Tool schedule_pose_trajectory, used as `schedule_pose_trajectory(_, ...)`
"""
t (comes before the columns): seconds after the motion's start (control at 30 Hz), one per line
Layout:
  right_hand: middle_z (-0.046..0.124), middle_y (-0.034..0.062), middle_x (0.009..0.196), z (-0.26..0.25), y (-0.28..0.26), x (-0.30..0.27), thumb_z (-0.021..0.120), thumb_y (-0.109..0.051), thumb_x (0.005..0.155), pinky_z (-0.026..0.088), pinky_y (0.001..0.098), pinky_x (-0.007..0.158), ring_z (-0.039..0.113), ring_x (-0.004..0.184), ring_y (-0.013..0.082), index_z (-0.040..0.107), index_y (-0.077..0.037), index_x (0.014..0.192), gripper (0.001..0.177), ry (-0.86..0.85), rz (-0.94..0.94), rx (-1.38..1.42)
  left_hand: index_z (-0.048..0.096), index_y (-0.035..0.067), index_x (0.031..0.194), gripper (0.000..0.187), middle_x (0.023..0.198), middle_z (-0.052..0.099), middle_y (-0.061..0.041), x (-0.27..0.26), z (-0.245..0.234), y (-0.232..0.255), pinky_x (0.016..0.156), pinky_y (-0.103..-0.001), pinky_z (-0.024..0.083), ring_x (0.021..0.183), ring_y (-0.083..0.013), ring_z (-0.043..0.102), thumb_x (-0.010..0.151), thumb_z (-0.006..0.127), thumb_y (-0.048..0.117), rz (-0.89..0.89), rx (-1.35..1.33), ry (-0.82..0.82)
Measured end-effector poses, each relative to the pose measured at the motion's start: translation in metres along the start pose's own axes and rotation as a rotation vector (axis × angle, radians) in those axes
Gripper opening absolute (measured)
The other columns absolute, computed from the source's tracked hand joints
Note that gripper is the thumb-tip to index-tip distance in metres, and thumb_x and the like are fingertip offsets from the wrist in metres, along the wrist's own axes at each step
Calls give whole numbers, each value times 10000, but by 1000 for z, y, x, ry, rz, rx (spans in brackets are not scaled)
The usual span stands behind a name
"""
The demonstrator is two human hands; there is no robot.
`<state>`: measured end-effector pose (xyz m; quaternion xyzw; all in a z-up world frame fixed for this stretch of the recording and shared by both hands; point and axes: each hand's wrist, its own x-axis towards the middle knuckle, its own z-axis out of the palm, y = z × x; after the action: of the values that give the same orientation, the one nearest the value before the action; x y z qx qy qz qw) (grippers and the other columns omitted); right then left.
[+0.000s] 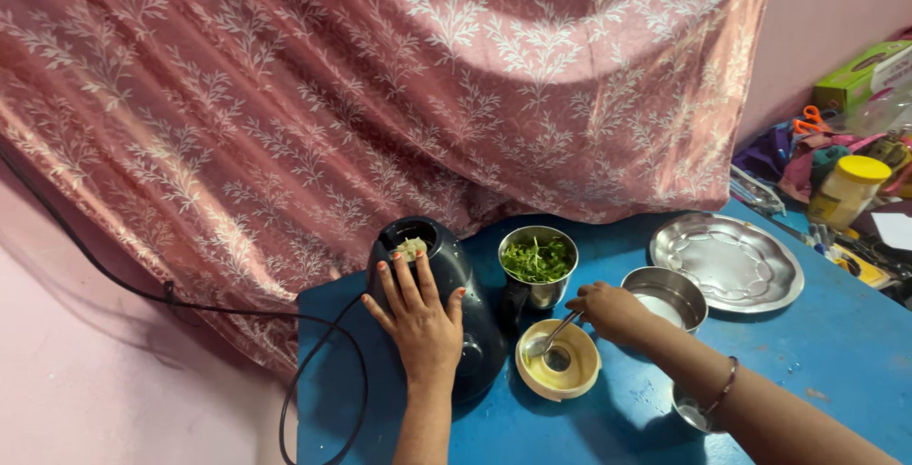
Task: The person adds water and green leafy herbs to a blender jar, secures the lid, and blends the contents in short bursts. They then remove the jar, add more herbs, and blend again, producing a green puree.
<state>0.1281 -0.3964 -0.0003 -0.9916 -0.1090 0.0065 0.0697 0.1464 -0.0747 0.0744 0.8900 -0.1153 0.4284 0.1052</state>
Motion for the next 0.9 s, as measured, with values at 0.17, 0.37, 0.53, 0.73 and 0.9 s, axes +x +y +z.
schedule_pose_trajectory(0.17,688,68,1050,-10,1,-17,687,-149,868,567,420,855,675,995,291,759,-192,1101,248,13,31,26,275,134,1600,798,1630,272,-178,1,-1,-1,1188,-717,125,1536,-398,206,975,462,593,6,14,-10)
schedule_pose_trajectory(0.37,755,80,992,-30,75,-74,694,-194,887,562,426,840,718,936,302,815,-260,1098,253,344,291,304,253,138,1610,799,1641,265,-159,-1,-2,-3,1196,-712,112,1543,-378,191,987,440,602,8,21,-29)
schedule_pose_trajectory(0.53,781,160,950,-22,179,-131,714,-191,990,557,414,688,721,757,271,782,-87,1231,271,723,768,496,261,134,1606,801,1638,260,-166,2,-5,1,1193,-711,104,1541,-382,185,979,469,587,-8,8,-49)
schedule_pose_trajectory(0.73,783,186,960,31,219,-159,746,-297,996,554,495,625,709,756,304,798,-67,1234,335,636,1090,730,273,114,1589,821,1625,255,-188,9,-19,7,1175,-725,98,1532,-407,173,952,543,557,-33,-41,-87)
schedule_pose_trajectory(0.9,736,227,1116,30,204,-171,773,-524,870,534,519,834,677,1012,414,715,-154,1359,616,563,936,76,326,118,1534,828,1606,250,-211,-4,-27,16,1145,-724,72,1505,-411,142,865,636,495,-40,-32,-242)
